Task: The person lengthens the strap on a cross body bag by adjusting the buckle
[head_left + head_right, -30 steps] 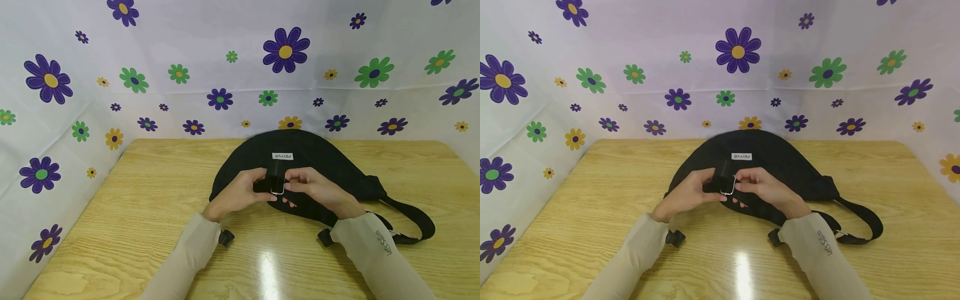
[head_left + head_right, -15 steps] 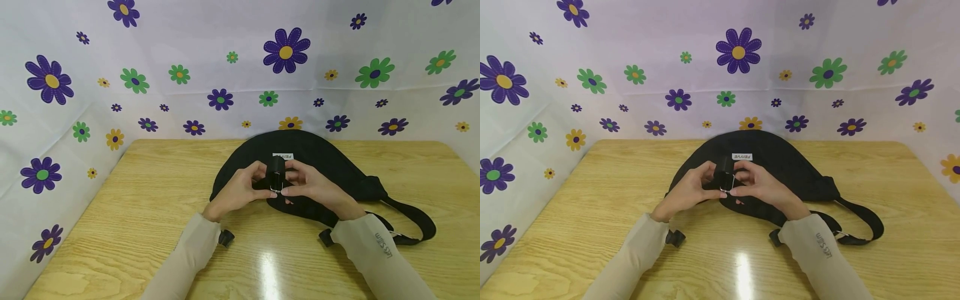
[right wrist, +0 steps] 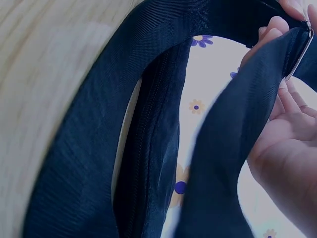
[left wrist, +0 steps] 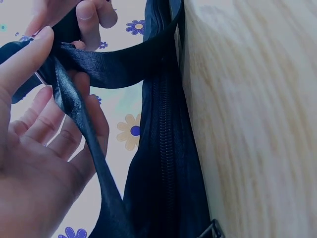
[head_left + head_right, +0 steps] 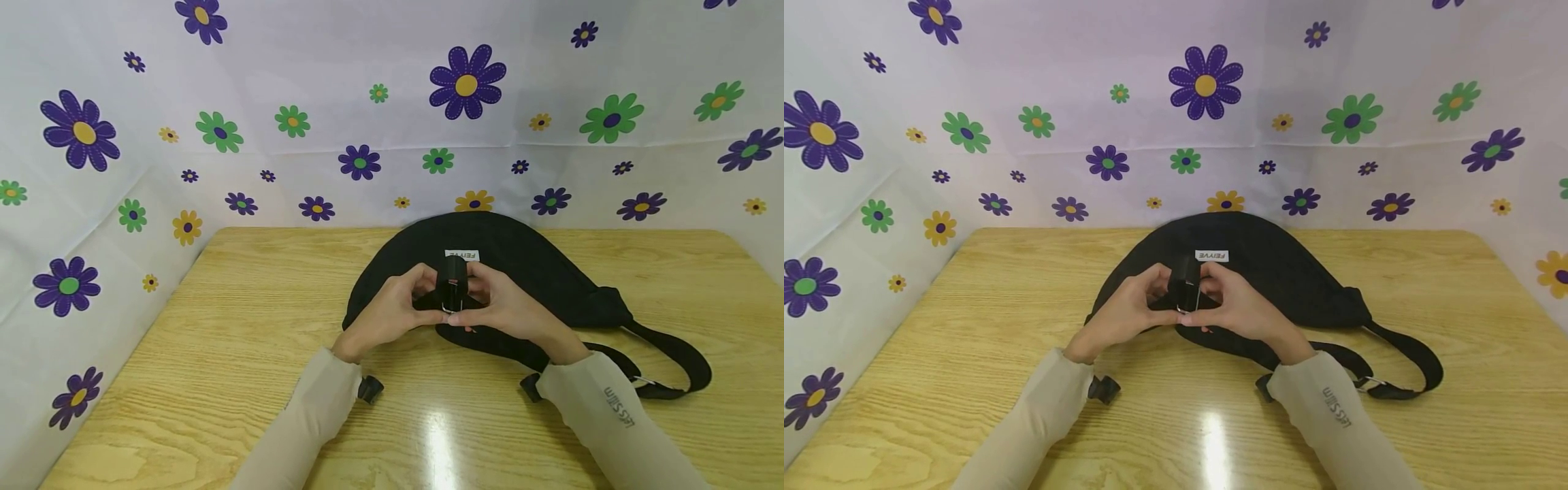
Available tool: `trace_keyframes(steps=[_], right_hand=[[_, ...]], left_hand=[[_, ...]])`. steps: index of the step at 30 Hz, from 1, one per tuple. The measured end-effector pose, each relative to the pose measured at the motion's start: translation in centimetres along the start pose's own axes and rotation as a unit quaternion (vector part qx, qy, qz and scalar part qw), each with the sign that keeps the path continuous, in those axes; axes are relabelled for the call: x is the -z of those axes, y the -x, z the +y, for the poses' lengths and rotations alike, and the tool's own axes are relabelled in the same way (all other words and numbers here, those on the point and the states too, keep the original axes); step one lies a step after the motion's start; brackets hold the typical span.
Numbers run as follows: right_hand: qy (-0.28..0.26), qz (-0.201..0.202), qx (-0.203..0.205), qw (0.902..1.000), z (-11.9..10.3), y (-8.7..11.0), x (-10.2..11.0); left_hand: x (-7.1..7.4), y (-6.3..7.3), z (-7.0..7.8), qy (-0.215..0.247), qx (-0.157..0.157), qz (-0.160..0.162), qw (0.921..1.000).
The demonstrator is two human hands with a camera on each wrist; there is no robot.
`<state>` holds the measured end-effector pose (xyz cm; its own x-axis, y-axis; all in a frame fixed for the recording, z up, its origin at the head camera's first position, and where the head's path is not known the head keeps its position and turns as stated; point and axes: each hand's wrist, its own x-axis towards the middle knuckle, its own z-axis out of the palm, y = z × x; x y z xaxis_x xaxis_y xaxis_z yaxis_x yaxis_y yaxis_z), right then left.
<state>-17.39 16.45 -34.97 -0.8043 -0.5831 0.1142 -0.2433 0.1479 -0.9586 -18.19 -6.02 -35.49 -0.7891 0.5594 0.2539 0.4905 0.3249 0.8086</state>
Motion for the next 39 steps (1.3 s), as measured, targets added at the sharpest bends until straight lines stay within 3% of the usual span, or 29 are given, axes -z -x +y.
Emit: trace_keyframes(steps=[11,20,32,39], right_hand=[[0.041,0.008,0.016,0.999,-0.4,0.0,-0.4],[0.089,0.025,0.026,0.9954,-0.7,-0.1,-0.3],[0.137,0.03,-0.003,0.9902,-1.2,0.3,0.1],[0.152,0.027,-0.002,0.988,-1.1,0.3,0.3]], left_hand=[[0.3,-0.1,-0.1,-0.008,-0.008,-0.011,0.9999],[0.5,0.0,0.1,-0.004,0.008,-0.011,0.9999],[0.5,0.1,-0.3,0.011,-0.002,-0.012,0.9999],[0.7,0.1,-0.1,0.005,0.015,-0.02,0.9997]])
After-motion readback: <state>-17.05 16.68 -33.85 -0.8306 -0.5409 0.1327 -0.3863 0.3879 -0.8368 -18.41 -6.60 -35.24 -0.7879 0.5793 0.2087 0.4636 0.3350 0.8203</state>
